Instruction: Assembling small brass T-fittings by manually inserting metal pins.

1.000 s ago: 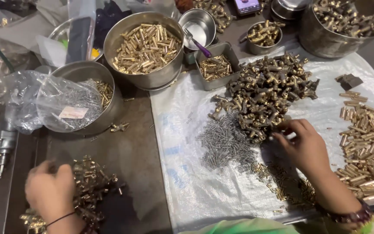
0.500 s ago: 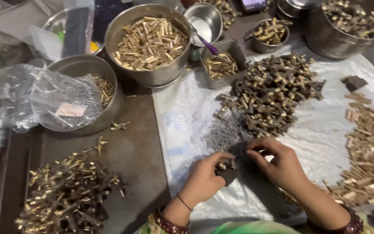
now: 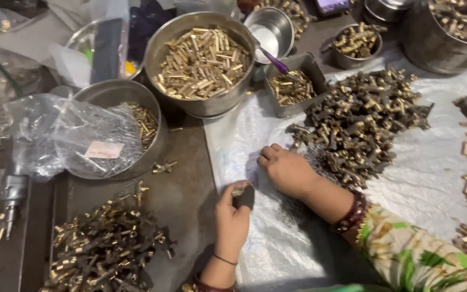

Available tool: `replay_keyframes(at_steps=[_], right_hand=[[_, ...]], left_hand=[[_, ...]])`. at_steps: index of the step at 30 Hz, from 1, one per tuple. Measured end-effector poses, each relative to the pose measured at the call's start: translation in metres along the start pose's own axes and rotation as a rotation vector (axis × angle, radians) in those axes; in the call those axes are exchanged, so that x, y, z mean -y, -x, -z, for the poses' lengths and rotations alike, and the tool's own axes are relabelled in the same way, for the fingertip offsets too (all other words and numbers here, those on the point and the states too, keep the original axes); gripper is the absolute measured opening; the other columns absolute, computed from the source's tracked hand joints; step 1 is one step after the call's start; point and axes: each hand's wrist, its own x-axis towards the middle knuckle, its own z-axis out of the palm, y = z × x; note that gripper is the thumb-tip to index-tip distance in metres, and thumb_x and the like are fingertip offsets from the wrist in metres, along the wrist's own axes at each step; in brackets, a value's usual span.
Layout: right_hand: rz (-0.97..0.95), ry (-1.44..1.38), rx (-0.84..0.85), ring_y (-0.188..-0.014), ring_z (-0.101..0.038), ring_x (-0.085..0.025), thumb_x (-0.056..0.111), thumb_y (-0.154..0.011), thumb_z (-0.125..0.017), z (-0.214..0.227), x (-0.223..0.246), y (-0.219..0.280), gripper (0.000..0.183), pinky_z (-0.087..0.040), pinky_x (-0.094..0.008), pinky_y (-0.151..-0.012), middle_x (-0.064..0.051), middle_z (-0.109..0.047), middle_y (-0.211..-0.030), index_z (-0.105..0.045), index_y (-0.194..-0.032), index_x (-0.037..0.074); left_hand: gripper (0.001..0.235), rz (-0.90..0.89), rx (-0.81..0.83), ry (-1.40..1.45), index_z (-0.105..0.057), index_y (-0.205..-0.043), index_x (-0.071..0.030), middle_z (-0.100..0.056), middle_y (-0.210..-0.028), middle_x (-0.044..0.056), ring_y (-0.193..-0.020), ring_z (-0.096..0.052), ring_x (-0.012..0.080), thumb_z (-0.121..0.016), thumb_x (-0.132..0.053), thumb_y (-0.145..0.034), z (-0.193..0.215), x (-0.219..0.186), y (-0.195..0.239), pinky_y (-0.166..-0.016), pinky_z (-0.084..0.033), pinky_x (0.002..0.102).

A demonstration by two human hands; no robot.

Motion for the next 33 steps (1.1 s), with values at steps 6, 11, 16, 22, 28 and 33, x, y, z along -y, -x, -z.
replay_keyframes(at_steps=[6,11,16,22,28,33], right_hand=[[-0.329,-0.342,-0.317,-0.097,-0.07,-0.029,0.009,-0.077,-0.075,0.082,-0.013,0.109,0.038,-0.059,-0.039,-0.078,-0.008,-0.067,-0.114,-0.071,-0.114,0.011],[-0.716,-0.641,-0.409,-0.094,-0.073,-0.019,0.003,-0.084,-0.076,0.046,-0.061,0.205,0.021,-0.06,-0.031,-0.079,-0.004,-0.072,-0.111,-0.075,-0.104,0.006],[-0.891,-1.055,-0.543,-0.097,-0.069,-0.014,-0.001,-0.086,-0.073,0.052,-0.061,0.236,0.024,-0.056,-0.03,-0.086,-0.007,-0.075,-0.109,-0.076,-0.109,0.003],[-0.595,-1.11,-0.51,-0.099,-0.073,-0.016,-0.001,-0.084,-0.073,0.071,-0.027,0.24,0.018,-0.058,-0.031,-0.09,-0.008,-0.078,-0.105,-0.077,-0.101,0.0],[-0.565,-1.255,-0.372,-0.099,-0.075,-0.019,-0.004,-0.084,-0.07,0.074,-0.013,0.243,0.015,-0.06,-0.033,-0.089,-0.009,-0.079,-0.102,-0.08,-0.095,-0.001],[-0.39,-0.91,-0.363,-0.099,-0.076,-0.015,0.002,-0.078,-0.077,0.089,0.004,0.224,0.023,-0.058,-0.031,-0.087,-0.004,-0.079,-0.103,-0.077,-0.101,0.006]], left_hand=[[0.044,-0.154,-0.019,-0.214,-0.07,-0.114,-0.007,-0.051,-0.145,0.009,-0.12,-0.063,0.0238,-0.055,0.01,-0.077,-0.022,-0.036,0.001,-0.087,-0.059,0.032],[0.045,-0.26,0.158,-0.379,-0.071,-0.118,-0.009,-0.054,-0.148,0.012,-0.138,-0.051,0.0317,-0.06,0.009,-0.077,-0.069,-0.029,0.035,-0.111,-0.047,0.039],[0.036,-0.429,0.379,-0.47,-0.073,-0.118,-0.012,-0.047,-0.154,0.016,-0.147,-0.038,0.0409,-0.07,-0.002,-0.084,-0.112,-0.064,0.068,-0.116,-0.037,0.048],[0.039,-0.451,0.451,-0.501,-0.071,-0.121,-0.01,-0.061,-0.141,0.014,-0.13,-0.058,0.0354,-0.066,-0.008,-0.082,-0.132,-0.077,0.079,-0.106,-0.048,0.042],[0.038,-0.219,0.51,-0.339,-0.07,-0.117,-0.006,-0.071,-0.108,0.014,-0.095,-0.072,0.0311,-0.065,-0.009,-0.08,-0.131,-0.072,0.086,-0.082,-0.057,0.037],[0.037,-0.213,0.543,-0.401,-0.071,-0.111,-0.007,-0.07,-0.096,0.015,-0.085,-0.069,0.0341,-0.066,-0.008,-0.074,-0.124,-0.063,0.078,-0.072,-0.055,0.039]])
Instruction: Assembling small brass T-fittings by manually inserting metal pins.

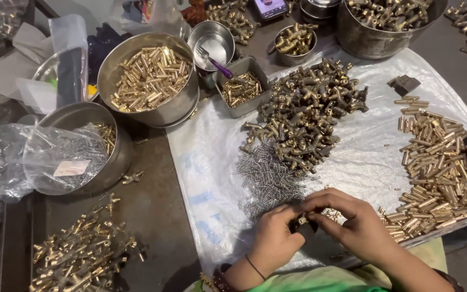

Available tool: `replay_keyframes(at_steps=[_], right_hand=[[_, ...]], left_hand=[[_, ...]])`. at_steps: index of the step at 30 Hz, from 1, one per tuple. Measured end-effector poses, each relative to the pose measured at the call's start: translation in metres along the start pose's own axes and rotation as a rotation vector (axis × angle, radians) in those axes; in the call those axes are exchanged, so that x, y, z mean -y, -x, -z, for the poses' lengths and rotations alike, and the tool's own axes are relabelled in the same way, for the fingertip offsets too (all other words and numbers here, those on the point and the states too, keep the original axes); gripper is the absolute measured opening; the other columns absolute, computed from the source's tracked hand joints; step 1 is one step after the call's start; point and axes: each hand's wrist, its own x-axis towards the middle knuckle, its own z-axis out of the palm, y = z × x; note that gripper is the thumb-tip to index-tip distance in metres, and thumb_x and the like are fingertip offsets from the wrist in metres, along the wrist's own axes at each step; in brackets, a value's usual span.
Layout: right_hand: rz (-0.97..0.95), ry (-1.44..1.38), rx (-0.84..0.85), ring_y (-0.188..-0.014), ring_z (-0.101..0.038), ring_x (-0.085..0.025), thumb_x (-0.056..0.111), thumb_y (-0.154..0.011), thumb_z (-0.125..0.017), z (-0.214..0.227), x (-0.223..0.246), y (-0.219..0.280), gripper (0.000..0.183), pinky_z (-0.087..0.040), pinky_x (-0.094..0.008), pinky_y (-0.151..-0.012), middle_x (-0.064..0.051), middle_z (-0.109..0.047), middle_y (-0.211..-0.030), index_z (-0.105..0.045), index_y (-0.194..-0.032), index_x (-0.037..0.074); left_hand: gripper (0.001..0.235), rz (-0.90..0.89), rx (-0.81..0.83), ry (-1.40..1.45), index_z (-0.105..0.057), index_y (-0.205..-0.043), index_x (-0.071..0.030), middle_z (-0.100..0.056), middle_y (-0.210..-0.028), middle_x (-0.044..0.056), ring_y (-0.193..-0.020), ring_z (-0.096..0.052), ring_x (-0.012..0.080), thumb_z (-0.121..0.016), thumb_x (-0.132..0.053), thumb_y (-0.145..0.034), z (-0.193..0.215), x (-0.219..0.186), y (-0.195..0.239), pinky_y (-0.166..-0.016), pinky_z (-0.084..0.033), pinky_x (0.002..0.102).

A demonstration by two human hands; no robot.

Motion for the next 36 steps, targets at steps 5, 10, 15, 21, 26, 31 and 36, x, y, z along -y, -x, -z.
replay_keyframes(at_steps=[5,10,15,21,26,31,36], right_hand=[[-0.052,-0.096,-0.013,-0.098,-0.074,-0.02,0.003,-0.08,-0.079,-0.013,-0.023,0.007,0.021,-0.061,-0.033,-0.087,-0.004,-0.078,-0.102,-0.076,-0.1,0.008],[0.122,0.221,-0.072,-0.116,-0.069,-0.026,0.001,-0.076,-0.079,0.034,-0.053,-0.007,0.027,-0.053,-0.039,-0.1,-0.007,-0.076,-0.119,-0.076,-0.101,0.012],[-0.192,1.323,-0.272,-0.116,-0.065,-0.024,0.033,-0.09,-0.074,0.137,-0.132,-0.015,0.025,-0.056,-0.036,-0.098,-0.001,-0.074,-0.124,-0.081,-0.111,0.021],[-0.24,1.456,-0.215,-0.112,-0.065,-0.021,0.036,-0.095,-0.07,0.148,-0.185,-0.022,0.026,-0.055,-0.036,-0.098,-0.002,-0.074,-0.116,-0.08,-0.112,0.019],[-0.31,1.14,-0.295,-0.106,-0.066,-0.027,0.035,-0.099,-0.073,0.134,-0.156,-0.032,0.026,-0.056,-0.039,-0.096,-0.01,-0.074,-0.109,-0.077,-0.106,0.01],[-0.584,0.381,-0.257,-0.083,-0.069,-0.021,0.023,-0.093,-0.075,0.048,-0.084,-0.011,0.03,-0.057,-0.035,-0.078,-0.007,-0.076,-0.107,-0.074,-0.12,0.013],[-0.616,-0.313,-0.141,-0.074,-0.063,-0.015,0.008,-0.089,-0.075,0.009,-0.093,0.008,0.019,-0.05,-0.032,-0.067,-0.012,-0.075,-0.091,-0.081,-0.107,0.001]], left_hand=[[0.035,0.048,0.054,0.084,-0.073,-0.111,-0.006,-0.071,-0.087,0.014,-0.074,-0.068,0.0249,-0.066,-0.006,-0.076,0.004,0.017,-0.001,-0.065,-0.054,0.035],[0.035,0.26,0.181,0.265,-0.075,-0.116,-0.009,-0.073,-0.078,0.008,-0.063,-0.065,0.0099,-0.066,-0.006,-0.083,0.001,0.018,-0.004,-0.057,-0.053,0.027],[0.034,0.141,0.241,0.349,-0.073,-0.123,-0.006,-0.072,-0.093,0.004,-0.077,-0.063,0.0084,-0.073,-0.008,-0.089,-0.009,0.035,0.005,-0.067,-0.052,0.025],[0.029,0.237,0.359,0.22,-0.074,-0.116,-0.002,-0.072,-0.092,0.006,-0.08,-0.063,0.0103,-0.077,-0.019,-0.092,-0.011,0.016,0.002,-0.07,-0.051,0.027],[0.027,0.242,0.494,0.269,-0.073,-0.117,-0.003,-0.073,-0.094,0.007,-0.083,-0.064,0.0098,-0.073,-0.015,-0.093,-0.011,0.017,0.004,-0.072,-0.052,0.026],[0.03,0.327,0.608,0.27,-0.072,-0.121,-0.006,-0.073,-0.093,0.006,-0.079,-0.066,0.0093,-0.067,-0.006,-0.091,-0.021,0.03,-0.001,-0.07,-0.052,0.025],[0.046,0.42,0.24,0.467,-0.067,-0.129,-0.009,-0.072,-0.088,0.005,-0.07,-0.064,0.0075,-0.059,0.004,-0.086,-0.034,0.067,-0.013,-0.056,-0.048,0.025]])
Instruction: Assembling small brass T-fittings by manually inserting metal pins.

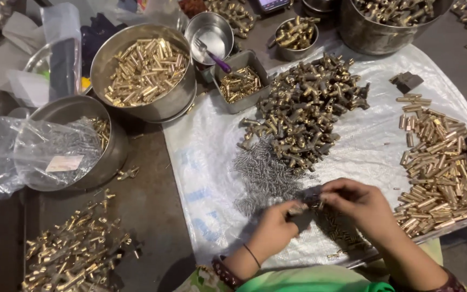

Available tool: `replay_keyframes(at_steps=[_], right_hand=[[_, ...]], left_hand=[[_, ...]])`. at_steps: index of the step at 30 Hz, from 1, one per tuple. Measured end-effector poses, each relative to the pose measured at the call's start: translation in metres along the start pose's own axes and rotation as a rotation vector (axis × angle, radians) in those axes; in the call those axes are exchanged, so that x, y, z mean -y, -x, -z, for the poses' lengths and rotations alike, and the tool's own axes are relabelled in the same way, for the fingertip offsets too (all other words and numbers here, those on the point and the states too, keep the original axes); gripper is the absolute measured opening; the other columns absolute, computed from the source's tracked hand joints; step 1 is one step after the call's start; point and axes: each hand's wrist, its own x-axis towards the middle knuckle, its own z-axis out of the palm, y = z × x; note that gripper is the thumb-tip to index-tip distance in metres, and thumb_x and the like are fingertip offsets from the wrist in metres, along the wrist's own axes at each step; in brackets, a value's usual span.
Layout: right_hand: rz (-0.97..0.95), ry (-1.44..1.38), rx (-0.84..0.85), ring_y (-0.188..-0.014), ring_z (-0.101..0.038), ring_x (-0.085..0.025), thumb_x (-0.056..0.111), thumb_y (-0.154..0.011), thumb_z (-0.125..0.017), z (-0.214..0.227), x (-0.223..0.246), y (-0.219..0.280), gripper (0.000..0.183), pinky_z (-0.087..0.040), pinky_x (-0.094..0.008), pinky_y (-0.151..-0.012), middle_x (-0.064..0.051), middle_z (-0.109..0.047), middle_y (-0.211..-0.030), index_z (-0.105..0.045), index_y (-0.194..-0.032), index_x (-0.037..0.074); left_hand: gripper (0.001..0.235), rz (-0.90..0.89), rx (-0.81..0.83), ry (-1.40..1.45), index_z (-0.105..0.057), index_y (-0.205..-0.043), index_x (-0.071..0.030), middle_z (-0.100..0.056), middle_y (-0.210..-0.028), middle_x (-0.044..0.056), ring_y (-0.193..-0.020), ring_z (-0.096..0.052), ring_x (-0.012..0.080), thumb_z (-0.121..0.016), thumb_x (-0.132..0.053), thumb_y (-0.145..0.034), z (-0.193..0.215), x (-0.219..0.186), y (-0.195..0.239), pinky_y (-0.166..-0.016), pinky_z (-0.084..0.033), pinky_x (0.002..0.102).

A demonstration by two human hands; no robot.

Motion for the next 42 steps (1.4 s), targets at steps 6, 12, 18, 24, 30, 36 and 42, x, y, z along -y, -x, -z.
replay_keyframes(at_steps=[6,12,18,24,30,36,42], right_hand=[[0.162,-0.306,-0.072,-0.084,-0.069,-0.015,0.005,-0.09,-0.071,-0.017,0.034,0.016,0.014,-0.057,-0.03,-0.079,-0.01,-0.074,-0.093,-0.074,-0.102,-0.002],[0.104,-0.161,0.071,-0.078,-0.066,-0.016,0.001,-0.085,-0.076,-0.041,0.025,0.019,0.015,-0.054,-0.032,-0.07,-0.011,-0.075,-0.09,-0.078,-0.1,-0.003],[0.502,0.231,0.048,-0.086,-0.074,-0.013,0.006,-0.079,-0.081,-0.043,0.05,0.036,0.014,-0.058,-0.029,-0.079,-0.004,-0.078,-0.092,-0.078,-0.091,0.001],[0.303,-0.06,0.255,-0.089,-0.075,-0.018,0.003,-0.081,-0.079,-0.022,0.042,0.035,0.011,-0.061,-0.033,-0.083,-0.01,-0.079,-0.094,-0.08,-0.091,-0.001],[0.56,0.104,0.347,-0.099,-0.074,-0.02,0.007,-0.079,-0.08,-0.021,0.04,0.035,0.018,-0.057,-0.032,-0.091,-0.009,-0.078,-0.103,-0.078,-0.096,0.002],[0.213,0.303,-0.175,-0.093,-0.076,-0.016,0.012,-0.082,-0.077,0.005,0.045,0.019,0.024,-0.059,-0.033,-0.084,-0.003,-0.082,-0.102,-0.079,-0.106,0.012],[-0.003,0.817,-0.232,-0.091,-0.079,-0.019,0.02,-0.089,-0.078,0.036,0.014,0.017,0.026,-0.063,-0.035,-0.081,-0.003,-0.08,-0.103,-0.078,-0.115,0.022]], left_hand=[[0.037,-0.142,-0.142,0.113,-0.071,-0.128,-0.006,-0.07,-0.089,0.004,-0.069,-0.058,0.007,-0.065,-0.002,-0.092,0.01,-0.026,0.008,-0.059,-0.045,0.023],[0.051,-0.342,-0.096,-0.181,-0.071,-0.125,-0.008,-0.069,-0.092,0.001,-0.077,-0.061,0.006,-0.06,0.002,-0.076,0.009,-0.039,0.031,-0.067,-0.05,0.025],[0.041,-0.181,-0.035,-0.219,-0.072,-0.12,-0.007,-0.068,-0.085,0.001,-0.073,-0.058,0.0053,-0.062,-0.001,-0.081,0.006,-0.022,0.029,-0.064,-0.048,0.024],[0.028,-0.173,0.214,0.232,-0.069,-0.119,-0.001,-0.069,-0.102,-0.006,-0.089,-0.061,0.0017,-0.066,-0.002,-0.092,-0.005,-0.01,0.027,-0.077,-0.049,0.02],[0.018,-0.101,0.314,0.322,-0.07,-0.111,0.0,-0.07,-0.092,0.0,-0.078,-0.062,0.0044,-0.067,-0.016,-0.106,0.005,0.018,0.02,-0.067,-0.047,0.019],[0.031,0.073,0.167,0.347,-0.073,-0.099,-0.006,-0.067,-0.074,0.0,-0.056,-0.052,0.0035,-0.056,-0.032,-0.104,0.017,-0.02,0.026,-0.049,-0.037,0.019],[0.045,0.125,0.05,0.387,-0.072,-0.089,-0.001,-0.061,-0.065,0.0,-0.05,-0.052,0.0064,-0.052,-0.039,-0.104,0.026,-0.025,0.027,-0.041,-0.033,0.022]])
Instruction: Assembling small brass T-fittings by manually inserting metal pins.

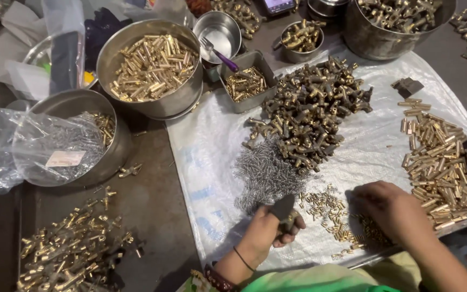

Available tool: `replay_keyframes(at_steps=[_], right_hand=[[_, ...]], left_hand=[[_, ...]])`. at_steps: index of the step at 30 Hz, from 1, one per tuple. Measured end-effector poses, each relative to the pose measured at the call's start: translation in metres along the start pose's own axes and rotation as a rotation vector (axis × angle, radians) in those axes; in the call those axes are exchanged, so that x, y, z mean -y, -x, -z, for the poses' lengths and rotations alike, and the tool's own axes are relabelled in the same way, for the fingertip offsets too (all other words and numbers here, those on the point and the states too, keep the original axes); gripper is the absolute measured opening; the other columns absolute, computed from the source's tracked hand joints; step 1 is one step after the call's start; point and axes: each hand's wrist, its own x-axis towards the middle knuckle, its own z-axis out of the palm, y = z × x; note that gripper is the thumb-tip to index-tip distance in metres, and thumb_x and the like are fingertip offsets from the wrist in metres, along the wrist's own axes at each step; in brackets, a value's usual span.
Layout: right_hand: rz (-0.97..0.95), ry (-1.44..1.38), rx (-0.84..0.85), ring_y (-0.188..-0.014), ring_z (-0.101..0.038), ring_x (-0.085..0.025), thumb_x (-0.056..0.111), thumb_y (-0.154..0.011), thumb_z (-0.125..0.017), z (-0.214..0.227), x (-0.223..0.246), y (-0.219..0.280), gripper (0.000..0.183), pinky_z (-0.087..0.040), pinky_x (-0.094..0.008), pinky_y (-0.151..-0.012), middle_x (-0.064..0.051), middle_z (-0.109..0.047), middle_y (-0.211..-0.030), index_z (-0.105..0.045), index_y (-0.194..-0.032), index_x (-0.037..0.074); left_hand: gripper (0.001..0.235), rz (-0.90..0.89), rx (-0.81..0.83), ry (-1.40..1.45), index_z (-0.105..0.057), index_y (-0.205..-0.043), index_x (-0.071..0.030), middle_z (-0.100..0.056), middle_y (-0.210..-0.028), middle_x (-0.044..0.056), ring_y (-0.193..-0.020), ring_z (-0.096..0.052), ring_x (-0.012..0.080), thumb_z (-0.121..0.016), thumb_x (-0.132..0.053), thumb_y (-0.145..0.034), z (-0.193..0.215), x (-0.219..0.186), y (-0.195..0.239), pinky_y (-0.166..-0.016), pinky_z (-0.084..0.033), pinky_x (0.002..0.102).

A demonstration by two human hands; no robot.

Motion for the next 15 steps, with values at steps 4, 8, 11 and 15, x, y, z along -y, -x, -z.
replay_keyframes(at_steps=[4,8,11,15], right_hand=[[0.306,0.194,-0.166,-0.096,-0.072,-0.026,0.029,-0.084,-0.077,-0.011,0.01,0.012,0.023,-0.058,-0.038,-0.083,-0.002,-0.076,-0.106,-0.08,-0.106,0.023],[0.361,0.294,-0.177,-0.1,-0.07,-0.026,0.032,-0.084,-0.074,-0.001,0.026,0.015,0.022,-0.058,-0.039,-0.085,0.001,-0.075,-0.103,-0.078,-0.103,0.021],[0.234,0.193,-0.039,-0.092,-0.073,-0.023,0.031,-0.083,-0.076,0.022,0.064,0.032,0.024,-0.059,-0.036,-0.081,0.002,-0.076,-0.101,-0.077,-0.106,0.022],[0.765,-0.272,0.006,-0.09,-0.076,-0.021,0.017,-0.08,-0.077,0.025,0.091,0.059,0.019,-0.061,-0.032,-0.076,-0.003,-0.077,-0.098,-0.073,-0.098,0.012]], left_hand=[[0.053,0.006,-0.063,0.016,-0.069,-0.083,-0.001,-0.059,-0.062,0.001,-0.048,-0.052,0.0067,-0.05,-0.045,-0.106,-0.001,0.002,-0.005,-0.04,-0.032,0.022],[0.047,0.004,-0.028,-0.041,-0.071,-0.085,-0.002,-0.061,-0.067,0.0,-0.051,-0.053,0.0064,-0.053,-0.04,-0.105,-0.003,0.001,-0.007,-0.042,-0.033,0.022],[0.051,0.038,-0.026,-0.008,-0.071,-0.083,-0.003,-0.061,-0.066,0.001,-0.049,-0.052,0.0072,-0.051,-0.045,-0.104,-0.018,-0.02,0.0,-0.041,-0.032,0.022],[0.056,0.07,-0.1,0.127,-0.065,-0.079,-0.005,-0.059,-0.06,0.003,-0.042,-0.049,0.0094,-0.047,-0.052,-0.103,-0.028,-0.012,-0.001,-0.035,-0.028,0.023]])
